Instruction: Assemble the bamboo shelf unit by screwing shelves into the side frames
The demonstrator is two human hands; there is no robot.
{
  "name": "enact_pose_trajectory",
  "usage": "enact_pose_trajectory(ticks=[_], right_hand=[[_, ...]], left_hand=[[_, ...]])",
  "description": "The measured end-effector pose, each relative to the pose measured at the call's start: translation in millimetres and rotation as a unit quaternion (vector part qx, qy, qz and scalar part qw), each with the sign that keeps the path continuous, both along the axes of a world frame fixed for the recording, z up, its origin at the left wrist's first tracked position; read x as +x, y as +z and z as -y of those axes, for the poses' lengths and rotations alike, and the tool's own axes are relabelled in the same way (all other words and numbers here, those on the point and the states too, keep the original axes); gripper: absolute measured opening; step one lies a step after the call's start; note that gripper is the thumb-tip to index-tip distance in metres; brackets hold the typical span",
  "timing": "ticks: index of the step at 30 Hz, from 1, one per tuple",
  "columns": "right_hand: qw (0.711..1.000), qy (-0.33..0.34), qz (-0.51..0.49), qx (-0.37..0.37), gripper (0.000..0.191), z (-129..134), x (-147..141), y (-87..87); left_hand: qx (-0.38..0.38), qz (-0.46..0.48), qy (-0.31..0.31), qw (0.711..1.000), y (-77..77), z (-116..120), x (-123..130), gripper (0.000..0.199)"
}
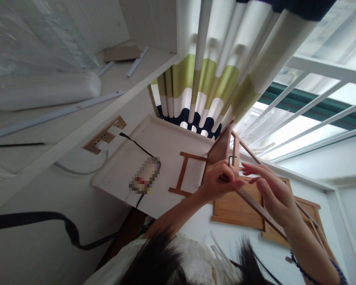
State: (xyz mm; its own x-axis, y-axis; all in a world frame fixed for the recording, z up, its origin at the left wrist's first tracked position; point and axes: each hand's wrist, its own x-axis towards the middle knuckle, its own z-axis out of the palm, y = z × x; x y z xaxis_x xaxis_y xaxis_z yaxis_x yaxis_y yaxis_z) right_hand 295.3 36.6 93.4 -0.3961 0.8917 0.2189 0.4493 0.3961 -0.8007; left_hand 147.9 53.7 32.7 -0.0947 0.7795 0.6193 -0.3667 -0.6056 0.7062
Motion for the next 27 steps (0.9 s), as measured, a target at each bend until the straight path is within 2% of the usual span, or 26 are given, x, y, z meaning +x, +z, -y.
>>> enact_pose_trajectory(ticks=[3, 6, 11, 14, 16, 17, 19, 21, 23, 25, 27], right_hand=[[1.0, 0.026, 0.013, 0.007, 0.027, -19, -20, 15.4], [0.997, 0.064, 0.012, -0.04, 0.027, -34, -40, 30.6], [0.992, 0.089, 0.033, -0.084, 0.023, -40, -57, 43.3], [0.998, 0.034, 0.011, -0.055, 0.018, -36, -60, 45.1], [0.997, -0.03, -0.071, -0.019, 0.014, -32, -58, 48.4], [0.991, -0.059, -0.118, 0.002, 0.011, -30, -55, 50.9], [0.98, -0.099, -0.169, 0.035, 0.006, -23, -47, 56.2], [0.984, -0.112, -0.125, 0.066, 0.005, -14, -37, 59.3], [0.991, -0.097, -0.008, 0.091, 0.008, -4, -28, 58.2], [0.988, -0.054, 0.109, 0.099, 0.014, 5, -21, 53.9], [0.982, -0.008, 0.164, 0.089, 0.022, 13, -17, 48.6]], left_hand=[[0.011, 0.006, -0.009, 1.0, 2.2, -1, -2, 0.027], [0.025, 0.01, -0.005, 1.0, 3.5, -3, -3, 0.029], [0.029, -0.012, 0.048, 0.998, 2.0, -4, -4, 0.032], [0.017, 0.003, 0.025, 1.0, -1.4, -3, -4, 0.029], [0.007, 0.023, -0.015, 1.0, -2.4, -3, -3, 0.024], [0.005, 0.036, -0.03, 0.999, -2.1, -3, -2, 0.026], [0.011, 0.068, -0.043, 0.997, 0.0, -3, -1, 0.044], [0.024, 0.091, -0.045, 0.995, 3.0, -5, 0, 0.057], [0.032, 0.093, -0.046, 0.994, 4.8, -6, 0, 0.061], [0.045, 0.09, -0.048, 0.994, 4.1, -7, 0, 0.061], [0.053, 0.084, -0.044, 0.994, 1.4, -7, -1, 0.055]])
